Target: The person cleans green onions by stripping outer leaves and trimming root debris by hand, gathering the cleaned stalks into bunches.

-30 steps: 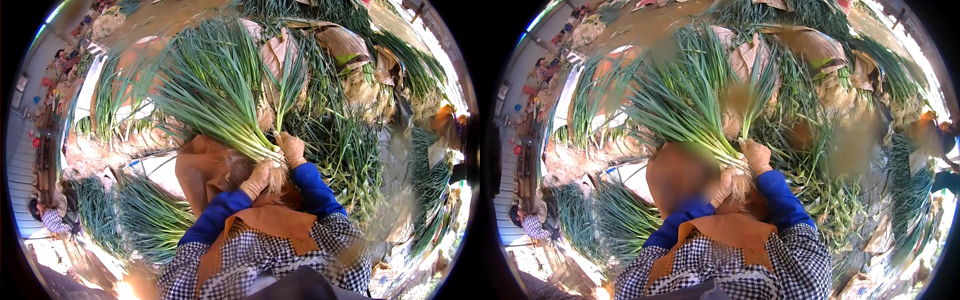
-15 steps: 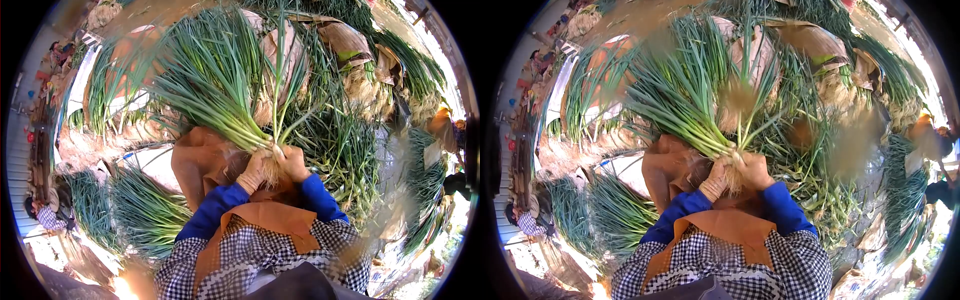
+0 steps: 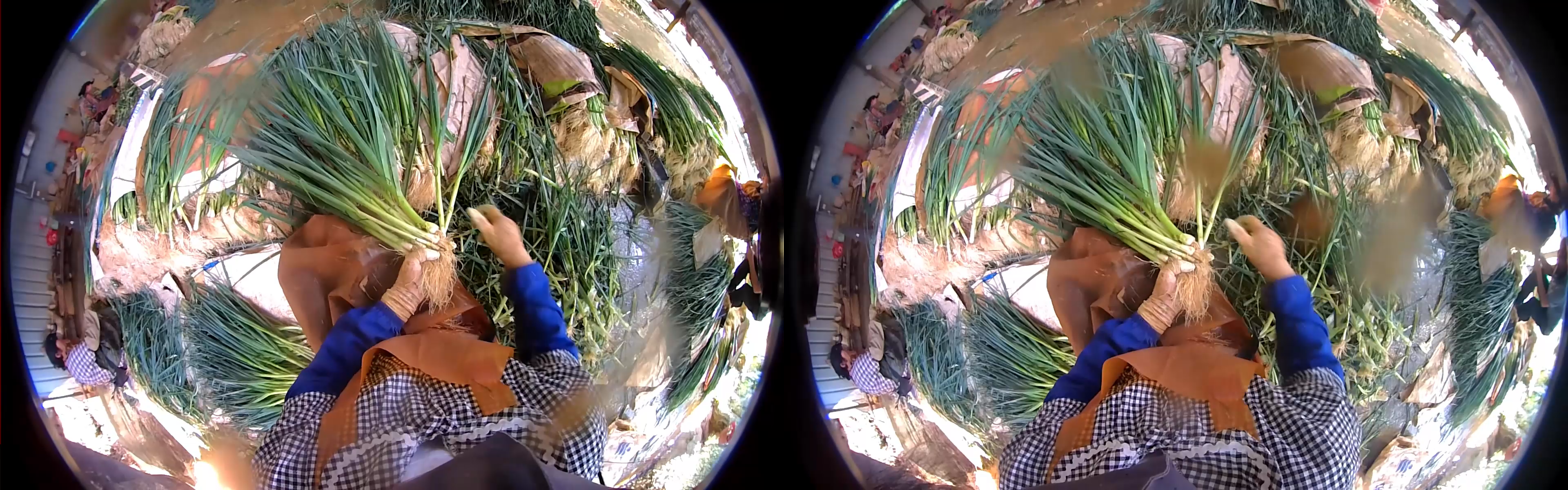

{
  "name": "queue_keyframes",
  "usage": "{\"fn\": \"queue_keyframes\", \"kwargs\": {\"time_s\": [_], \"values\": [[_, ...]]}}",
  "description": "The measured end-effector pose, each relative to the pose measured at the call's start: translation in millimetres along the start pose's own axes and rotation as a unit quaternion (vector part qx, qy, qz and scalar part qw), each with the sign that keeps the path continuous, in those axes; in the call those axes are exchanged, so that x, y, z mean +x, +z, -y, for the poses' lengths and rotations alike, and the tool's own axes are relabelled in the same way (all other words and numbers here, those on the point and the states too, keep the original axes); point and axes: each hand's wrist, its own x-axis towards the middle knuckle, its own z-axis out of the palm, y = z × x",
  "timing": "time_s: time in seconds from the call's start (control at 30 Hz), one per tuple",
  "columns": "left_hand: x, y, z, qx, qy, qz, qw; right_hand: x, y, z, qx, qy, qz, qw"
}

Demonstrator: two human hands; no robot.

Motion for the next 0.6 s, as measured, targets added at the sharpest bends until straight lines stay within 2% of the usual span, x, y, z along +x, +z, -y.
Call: {"fn": "queue_keyframes", "kwargs": {"time_s": [0.03,0.07,0.1,0.17,0.2,0.23,0.3,0.33,0.37,0.4,0.43,0.5,0.53,0.57,0.6], "values": [[0,0,-1,0.005,0.002,0.000,1.000,29,25,-16,0.027,0.045,0.066,0.996],[-1,-2,-1,-0.004,-0.010,-0.005,1.000,41,36,-11,0.018,0.037,0.110,0.993],[-1,-5,-1,-0.013,-0.022,-0.009,1.000,52,53,-18,-0.008,-0.006,0.110,0.994],[8,-20,1,0.000,0.003,0.000,1.000,38,60,4,-0.156,-0.066,0.000,0.986],[11,-29,2,-0.042,-0.011,0.038,0.998,29,60,8,-0.159,-0.076,-0.017,0.984],[11,-34,4,-0.084,-0.027,0.074,0.993,11,50,25,-0.115,-0.070,-0.025,0.991],[-1,-10,-1,-0.034,-0.026,-0.018,0.999,-23,24,25,-0.019,-0.132,0.042,0.990],[2,-11,-1,-0.024,-0.014,0.036,0.999,-45,6,17,0.139,-0.082,0.071,0.984],[4,-13,1,-0.014,-0.001,0.090,0.996,-61,-16,7,0.291,-0.029,0.099,0.951],[3,-14,-2,-0.019,-0.042,0.056,0.997,-69,-42,-3,0.391,-0.053,0.051,0.917],[1,-14,-2,-0.022,-0.043,0.055,0.997,-76,-60,-6,0.486,-0.077,-0.001,0.871],[1,-5,0,-0.037,-0.027,0.042,0.998,-58,-74,16,0.209,-0.009,0.039,0.977],[-1,3,0,-0.022,-0.015,0.015,1.000,-47,-56,19,-0.072,-0.109,-0.037,0.991],[0,0,0,-0.019,-0.016,0.018,1.000,-36,-43,34,-0.088,-0.131,0.040,0.987],[2,-5,0,-0.009,-0.030,0.018,0.999,-25,-32,43,0.014,-0.184,0.145,0.972]]}}
